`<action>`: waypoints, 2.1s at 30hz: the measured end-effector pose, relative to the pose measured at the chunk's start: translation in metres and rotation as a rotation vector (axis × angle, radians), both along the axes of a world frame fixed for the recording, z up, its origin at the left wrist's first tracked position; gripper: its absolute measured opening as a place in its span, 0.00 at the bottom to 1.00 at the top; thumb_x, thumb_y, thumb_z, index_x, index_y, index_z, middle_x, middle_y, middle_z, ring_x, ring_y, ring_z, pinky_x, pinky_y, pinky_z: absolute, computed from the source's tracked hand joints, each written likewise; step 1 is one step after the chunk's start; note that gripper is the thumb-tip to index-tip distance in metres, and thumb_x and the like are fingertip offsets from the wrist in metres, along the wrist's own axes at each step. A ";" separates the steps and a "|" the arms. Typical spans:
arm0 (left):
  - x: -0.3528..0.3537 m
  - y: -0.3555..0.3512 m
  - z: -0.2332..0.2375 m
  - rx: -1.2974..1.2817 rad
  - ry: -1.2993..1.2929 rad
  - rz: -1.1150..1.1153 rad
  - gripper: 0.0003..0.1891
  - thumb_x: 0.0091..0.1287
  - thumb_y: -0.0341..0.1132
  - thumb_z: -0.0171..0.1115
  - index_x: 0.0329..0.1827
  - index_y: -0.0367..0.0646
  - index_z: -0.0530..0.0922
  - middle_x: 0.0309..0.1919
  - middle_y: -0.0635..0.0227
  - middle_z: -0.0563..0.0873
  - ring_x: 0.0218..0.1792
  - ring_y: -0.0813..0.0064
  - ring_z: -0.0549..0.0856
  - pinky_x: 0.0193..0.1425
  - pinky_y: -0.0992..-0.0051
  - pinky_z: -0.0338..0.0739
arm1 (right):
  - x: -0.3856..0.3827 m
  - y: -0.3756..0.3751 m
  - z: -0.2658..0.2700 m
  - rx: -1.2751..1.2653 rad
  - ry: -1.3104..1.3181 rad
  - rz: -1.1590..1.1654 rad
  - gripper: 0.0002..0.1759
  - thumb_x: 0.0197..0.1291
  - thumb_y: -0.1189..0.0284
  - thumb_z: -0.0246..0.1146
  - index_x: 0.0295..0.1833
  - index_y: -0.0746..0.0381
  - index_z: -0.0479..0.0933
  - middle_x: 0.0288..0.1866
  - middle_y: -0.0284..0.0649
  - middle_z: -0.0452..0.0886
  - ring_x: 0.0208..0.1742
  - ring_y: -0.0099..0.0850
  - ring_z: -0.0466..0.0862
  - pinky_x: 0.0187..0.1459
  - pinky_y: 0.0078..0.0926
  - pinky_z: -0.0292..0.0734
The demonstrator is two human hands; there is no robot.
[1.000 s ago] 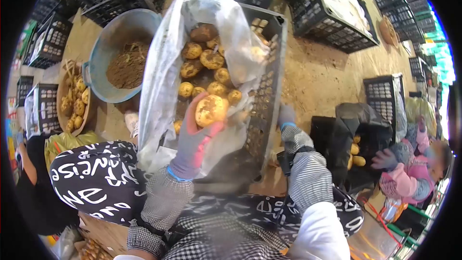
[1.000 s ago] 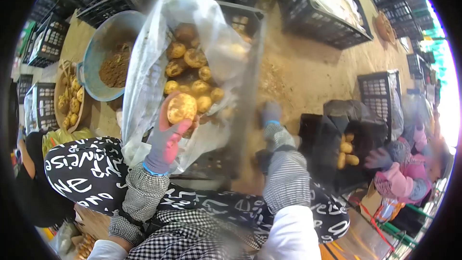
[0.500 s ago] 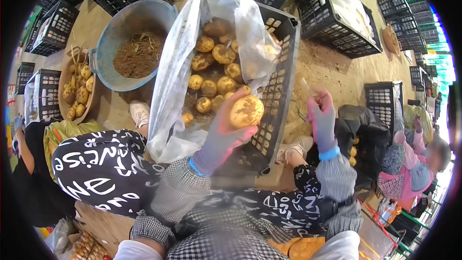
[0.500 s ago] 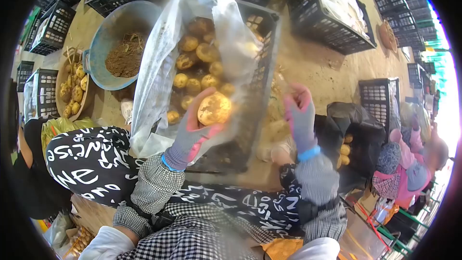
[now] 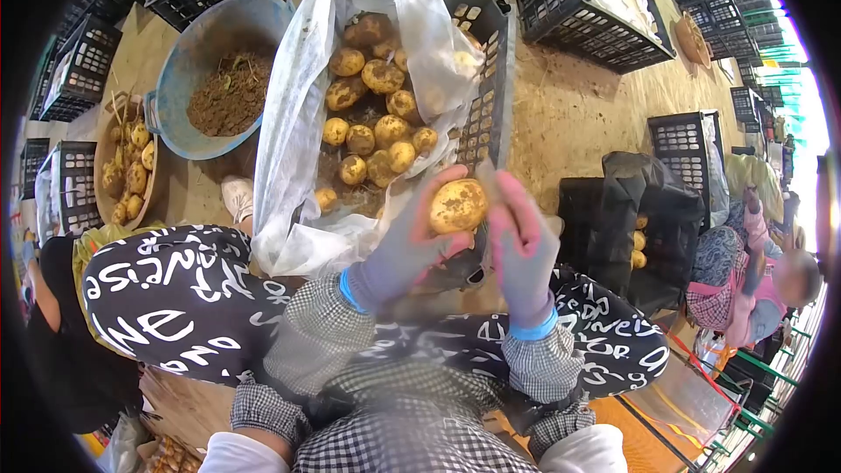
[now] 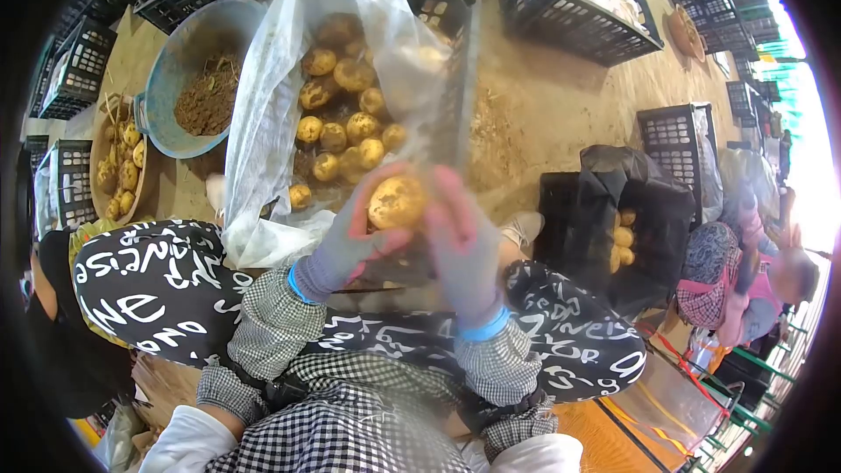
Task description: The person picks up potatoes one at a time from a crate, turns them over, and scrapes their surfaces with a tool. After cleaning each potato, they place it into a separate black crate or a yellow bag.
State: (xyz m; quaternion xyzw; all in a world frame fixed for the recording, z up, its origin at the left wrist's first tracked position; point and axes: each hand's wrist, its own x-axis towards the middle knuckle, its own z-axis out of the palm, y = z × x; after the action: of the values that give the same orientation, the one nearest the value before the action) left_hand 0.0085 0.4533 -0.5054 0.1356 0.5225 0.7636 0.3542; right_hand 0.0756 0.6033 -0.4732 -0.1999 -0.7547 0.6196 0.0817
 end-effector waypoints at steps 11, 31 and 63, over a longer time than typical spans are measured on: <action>0.006 0.009 -0.006 0.051 -0.085 0.100 0.36 0.70 0.41 0.67 0.77 0.44 0.60 0.62 0.65 0.73 0.50 0.80 0.79 0.50 0.78 0.79 | -0.003 0.023 -0.003 -0.183 -0.110 -0.194 0.22 0.74 0.70 0.54 0.70 0.64 0.72 0.42 0.36 0.84 0.20 0.16 0.73 0.22 0.15 0.68; -0.302 0.001 -0.184 -1.587 0.712 -0.097 0.28 0.63 0.42 0.64 0.63 0.39 0.69 0.48 0.47 0.83 0.54 0.46 0.83 0.59 0.55 0.77 | 0.115 0.249 -0.072 -1.186 0.635 -0.455 0.25 0.71 0.68 0.57 0.71 0.65 0.67 0.63 0.44 0.77 0.44 0.25 0.78 0.43 0.23 0.80; -0.015 0.004 0.028 -0.076 -0.124 0.081 0.37 0.65 0.24 0.68 0.76 0.37 0.61 0.69 0.62 0.72 0.66 0.76 0.74 0.70 0.73 0.70 | -0.007 0.030 -0.018 -0.553 0.171 0.196 0.38 0.61 0.77 0.66 0.76 0.69 0.60 0.72 0.43 0.67 0.70 0.31 0.71 0.71 0.29 0.65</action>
State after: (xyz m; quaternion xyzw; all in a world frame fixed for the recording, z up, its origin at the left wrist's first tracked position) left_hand -0.0064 0.4577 -0.4771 0.0530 0.5334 0.7638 0.3594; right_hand 0.0686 0.6330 -0.4910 -0.0880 -0.5634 0.8210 0.0272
